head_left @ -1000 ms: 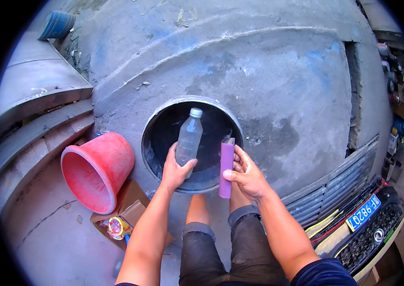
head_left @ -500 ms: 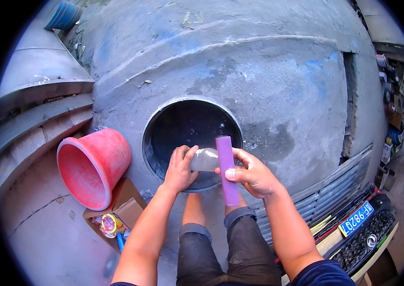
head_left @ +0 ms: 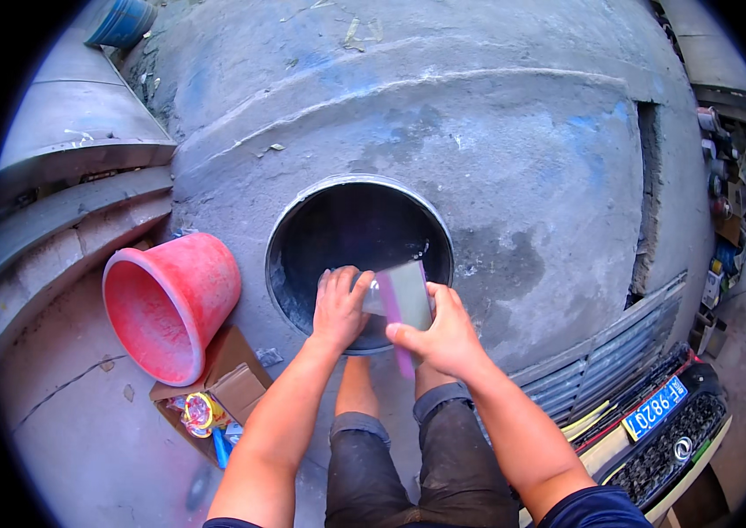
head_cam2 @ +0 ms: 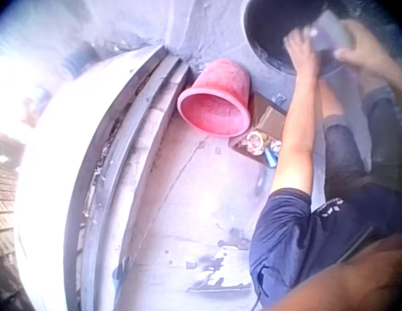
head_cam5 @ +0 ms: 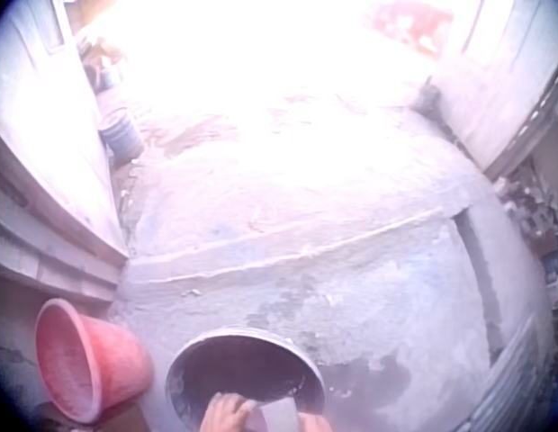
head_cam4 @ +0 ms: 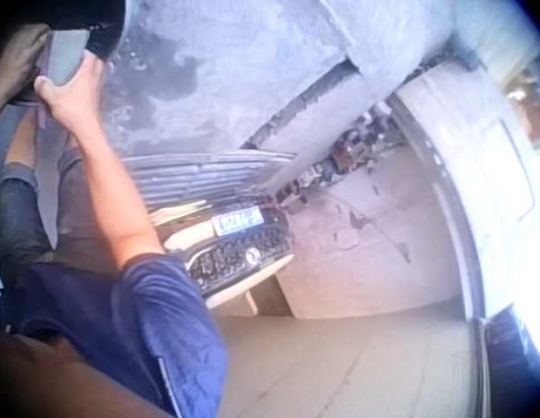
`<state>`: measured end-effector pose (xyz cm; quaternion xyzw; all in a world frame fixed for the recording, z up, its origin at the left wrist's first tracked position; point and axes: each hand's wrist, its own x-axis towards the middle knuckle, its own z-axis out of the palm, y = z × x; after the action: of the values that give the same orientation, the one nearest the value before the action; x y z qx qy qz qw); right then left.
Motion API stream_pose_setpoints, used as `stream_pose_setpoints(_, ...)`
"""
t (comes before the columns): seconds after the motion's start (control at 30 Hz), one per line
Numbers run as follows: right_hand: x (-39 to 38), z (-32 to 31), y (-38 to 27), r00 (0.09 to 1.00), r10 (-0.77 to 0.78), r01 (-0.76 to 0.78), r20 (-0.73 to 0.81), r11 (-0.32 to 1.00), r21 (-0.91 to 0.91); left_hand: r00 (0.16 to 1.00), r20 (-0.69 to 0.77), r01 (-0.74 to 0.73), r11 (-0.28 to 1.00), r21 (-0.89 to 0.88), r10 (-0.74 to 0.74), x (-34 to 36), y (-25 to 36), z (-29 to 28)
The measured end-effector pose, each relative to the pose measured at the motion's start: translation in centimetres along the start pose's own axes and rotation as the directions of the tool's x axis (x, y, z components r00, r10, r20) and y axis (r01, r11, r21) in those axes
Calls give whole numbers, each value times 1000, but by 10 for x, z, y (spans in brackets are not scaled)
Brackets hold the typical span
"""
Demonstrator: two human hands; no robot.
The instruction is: The person retrieves a sanding block and water bottle from a bucket, then pours liquid onto the car hood and spreads a thick white paste across the surface using the sanding block. The person repeatedly pours and spreads the paste to cover more of the hood area.
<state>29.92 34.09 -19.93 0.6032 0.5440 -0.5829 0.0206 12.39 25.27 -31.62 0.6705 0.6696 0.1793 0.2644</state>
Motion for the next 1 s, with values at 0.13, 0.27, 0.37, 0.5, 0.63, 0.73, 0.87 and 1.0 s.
stream_pose_setpoints(0.13,-15,3,1,916,-384,401,115,868,-294,991,128,5,968,-251,28,9,-13,-3)
stream_pose_setpoints(0.27,-16,-19,20,696,-573,702,432,418,-577,909,414,86,958,-272,37,29,-12,-15)
stream_pose_setpoints(0.37,-16,-41,33,578,-574,770,580,150,-620,851,524,131,971,-198,-8,36,-20,-11)
stream_pose_setpoints(0.5,-14,-83,36,791,-506,612,344,655,-442,842,438,382,921,-76,-313,36,-30,6)
stream_pose_setpoints(0.63,-18,-105,71,943,-318,266,-100,899,-348,634,423,626,751,210,-648,47,-28,34)
stream_pose_setpoints(0.73,-27,-110,109,957,-117,78,-265,985,-154,535,439,716,663,219,-722,52,-42,59)
stream_pose_setpoints(0.87,-36,-107,162,944,160,-51,-287,933,355,705,299,593,765,250,-644,17,-77,109)
stream_pose_setpoints(1.0,-45,-109,191,921,311,-153,-234,842,517,633,446,427,766,480,-632,31,-95,128)
